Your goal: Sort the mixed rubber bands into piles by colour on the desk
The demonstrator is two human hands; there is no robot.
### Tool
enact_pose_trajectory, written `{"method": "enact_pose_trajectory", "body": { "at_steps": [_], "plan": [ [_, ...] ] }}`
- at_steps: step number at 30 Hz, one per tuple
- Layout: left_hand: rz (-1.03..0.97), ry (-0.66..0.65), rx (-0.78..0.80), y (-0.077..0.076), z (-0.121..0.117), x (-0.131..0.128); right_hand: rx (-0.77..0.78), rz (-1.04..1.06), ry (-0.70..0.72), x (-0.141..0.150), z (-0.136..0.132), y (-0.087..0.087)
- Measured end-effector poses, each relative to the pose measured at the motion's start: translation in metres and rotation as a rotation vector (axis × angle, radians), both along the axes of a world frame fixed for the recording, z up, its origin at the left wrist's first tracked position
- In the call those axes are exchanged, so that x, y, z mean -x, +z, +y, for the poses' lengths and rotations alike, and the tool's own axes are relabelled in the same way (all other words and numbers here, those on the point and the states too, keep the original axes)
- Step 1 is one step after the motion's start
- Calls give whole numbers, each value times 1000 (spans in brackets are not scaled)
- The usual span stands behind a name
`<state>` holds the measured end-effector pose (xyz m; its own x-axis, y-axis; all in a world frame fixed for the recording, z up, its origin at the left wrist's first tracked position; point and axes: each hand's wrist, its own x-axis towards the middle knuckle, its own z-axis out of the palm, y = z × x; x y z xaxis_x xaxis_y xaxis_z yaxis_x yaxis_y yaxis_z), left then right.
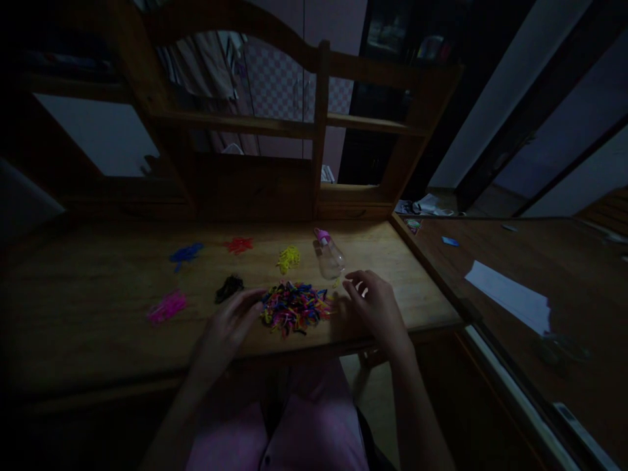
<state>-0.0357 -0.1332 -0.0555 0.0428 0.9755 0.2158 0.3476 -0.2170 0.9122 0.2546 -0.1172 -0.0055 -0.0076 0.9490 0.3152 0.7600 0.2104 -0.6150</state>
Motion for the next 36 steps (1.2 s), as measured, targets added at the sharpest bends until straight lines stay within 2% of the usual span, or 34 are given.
{"method": "enact_pose_trajectory", "body": {
  "at_steps": [4, 7, 12, 18, 24, 32, 36],
  "plan": [
    [-83, -39, 29, 0, -1, 1, 22, 8, -62, -6, 3, -34],
    [-149, -55, 50, 4, -4, 0, 17, 7, -93, -4, 8, -44],
    [-196, -78, 80, 9, -6, -1, 112, 49, -8, 1, 5, -38],
    [-147, -84, 58, 9, -4, -1, -56, -41, -38, 5, 9, -29],
    [-124, -80, 23, 5, -4, -1, -12, -147, 99, 8, 22, -33],
    [-95, -30, 18, 2, -2, -3, -51, -223, 0, 7, 18, -36],
    [-78, -10, -2, 1, -3, -2, -62, -189, -9, 5, 18, -40]
  ]
}}
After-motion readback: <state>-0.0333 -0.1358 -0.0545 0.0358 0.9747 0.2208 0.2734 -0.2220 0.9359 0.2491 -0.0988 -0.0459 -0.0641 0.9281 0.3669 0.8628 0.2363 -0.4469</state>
